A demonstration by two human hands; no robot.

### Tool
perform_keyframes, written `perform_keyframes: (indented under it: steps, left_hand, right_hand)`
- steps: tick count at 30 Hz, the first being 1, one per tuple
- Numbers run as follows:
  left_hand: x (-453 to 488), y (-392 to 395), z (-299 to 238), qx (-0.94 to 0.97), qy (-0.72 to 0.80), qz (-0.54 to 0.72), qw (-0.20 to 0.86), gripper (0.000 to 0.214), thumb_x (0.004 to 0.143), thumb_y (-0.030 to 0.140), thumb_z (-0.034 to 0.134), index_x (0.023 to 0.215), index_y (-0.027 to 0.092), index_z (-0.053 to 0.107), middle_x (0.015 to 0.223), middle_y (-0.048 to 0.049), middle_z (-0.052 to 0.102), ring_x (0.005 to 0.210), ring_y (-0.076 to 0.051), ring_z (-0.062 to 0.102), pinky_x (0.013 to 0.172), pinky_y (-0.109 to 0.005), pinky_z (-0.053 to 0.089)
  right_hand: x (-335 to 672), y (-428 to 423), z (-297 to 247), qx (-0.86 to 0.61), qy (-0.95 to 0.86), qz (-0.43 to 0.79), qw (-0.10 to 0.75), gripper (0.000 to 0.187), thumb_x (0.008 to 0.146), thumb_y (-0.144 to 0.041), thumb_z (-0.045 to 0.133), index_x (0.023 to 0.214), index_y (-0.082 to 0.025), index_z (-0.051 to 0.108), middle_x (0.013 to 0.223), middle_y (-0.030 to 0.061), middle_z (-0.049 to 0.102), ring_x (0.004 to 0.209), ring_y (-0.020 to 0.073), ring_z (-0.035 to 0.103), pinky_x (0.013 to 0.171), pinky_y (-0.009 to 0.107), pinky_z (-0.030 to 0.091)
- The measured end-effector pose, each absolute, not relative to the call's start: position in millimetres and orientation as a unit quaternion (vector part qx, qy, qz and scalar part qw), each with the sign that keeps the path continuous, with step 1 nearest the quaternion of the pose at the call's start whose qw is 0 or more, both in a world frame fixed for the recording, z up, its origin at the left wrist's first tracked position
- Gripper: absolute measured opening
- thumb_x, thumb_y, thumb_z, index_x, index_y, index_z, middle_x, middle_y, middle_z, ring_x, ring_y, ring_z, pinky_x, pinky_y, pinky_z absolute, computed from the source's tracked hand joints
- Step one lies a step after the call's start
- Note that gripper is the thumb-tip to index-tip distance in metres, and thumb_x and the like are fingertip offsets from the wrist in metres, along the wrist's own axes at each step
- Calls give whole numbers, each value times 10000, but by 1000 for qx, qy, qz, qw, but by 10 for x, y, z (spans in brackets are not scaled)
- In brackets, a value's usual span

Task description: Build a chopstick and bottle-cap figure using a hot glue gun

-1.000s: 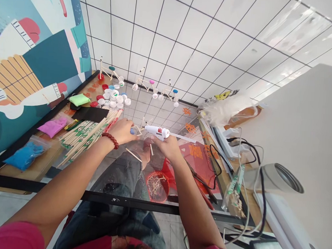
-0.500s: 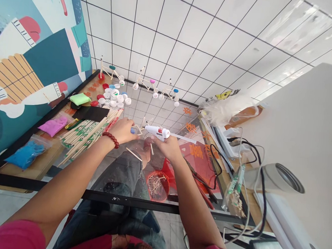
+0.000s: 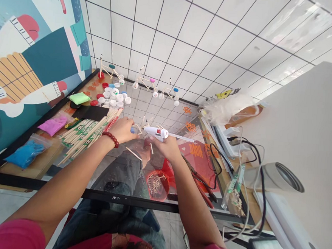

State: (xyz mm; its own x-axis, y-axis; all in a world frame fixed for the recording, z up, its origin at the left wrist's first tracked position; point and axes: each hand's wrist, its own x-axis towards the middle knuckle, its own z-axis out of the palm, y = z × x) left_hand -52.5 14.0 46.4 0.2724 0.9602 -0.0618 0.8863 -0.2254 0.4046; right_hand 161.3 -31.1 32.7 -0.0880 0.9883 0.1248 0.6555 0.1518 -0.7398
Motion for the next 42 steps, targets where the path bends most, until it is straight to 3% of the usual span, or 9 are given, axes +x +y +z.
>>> perform_keyframes:
  steps: [14, 29, 36, 42]
  left_hand:
    - [-519, 132, 456, 782, 592, 98, 168, 673, 702, 582, 678, 1193, 125, 634, 1203, -181, 647, 1127, -345, 609, 888, -356, 476]
    - [-509, 140, 434, 780, 594, 103, 164, 668, 705, 546, 692, 1212, 116, 626, 1224, -186, 637, 1134, -346, 607, 914, -373, 474]
    - [-512, 145, 438, 775, 598, 111, 171, 656, 706, 532, 696, 1216, 121, 647, 1233, -185, 605, 1130, -339, 602, 939, -377, 472]
    - [-511, 152, 431, 780, 589, 120, 176, 653, 712, 531, 690, 1213, 115, 656, 1221, -187, 596, 1120, -327, 603, 966, -378, 466]
  right_hand:
    - [1609, -323, 345, -612, -698, 229, 295, 364, 827, -357, 625, 1162, -251, 717, 1075, 41, 753, 993, 262, 674, 916, 393, 501]
    - [1631, -291, 257, -590, -690, 263, 328, 361, 819, -371, 626, 1139, -232, 723, 1079, 54, 752, 1016, 278, 675, 909, 414, 499]
    - [1740, -315, 339, -554, -673, 312, 378, 355, 794, -386, 652, 1089, -203, 726, 1073, 50, 744, 1000, 248, 664, 927, 380, 477]
    - [1951, -326, 392, -516, -572, 438, 464, 367, 697, -483, 754, 926, -201, 699, 939, 44, 727, 885, 216, 642, 810, 347, 492]
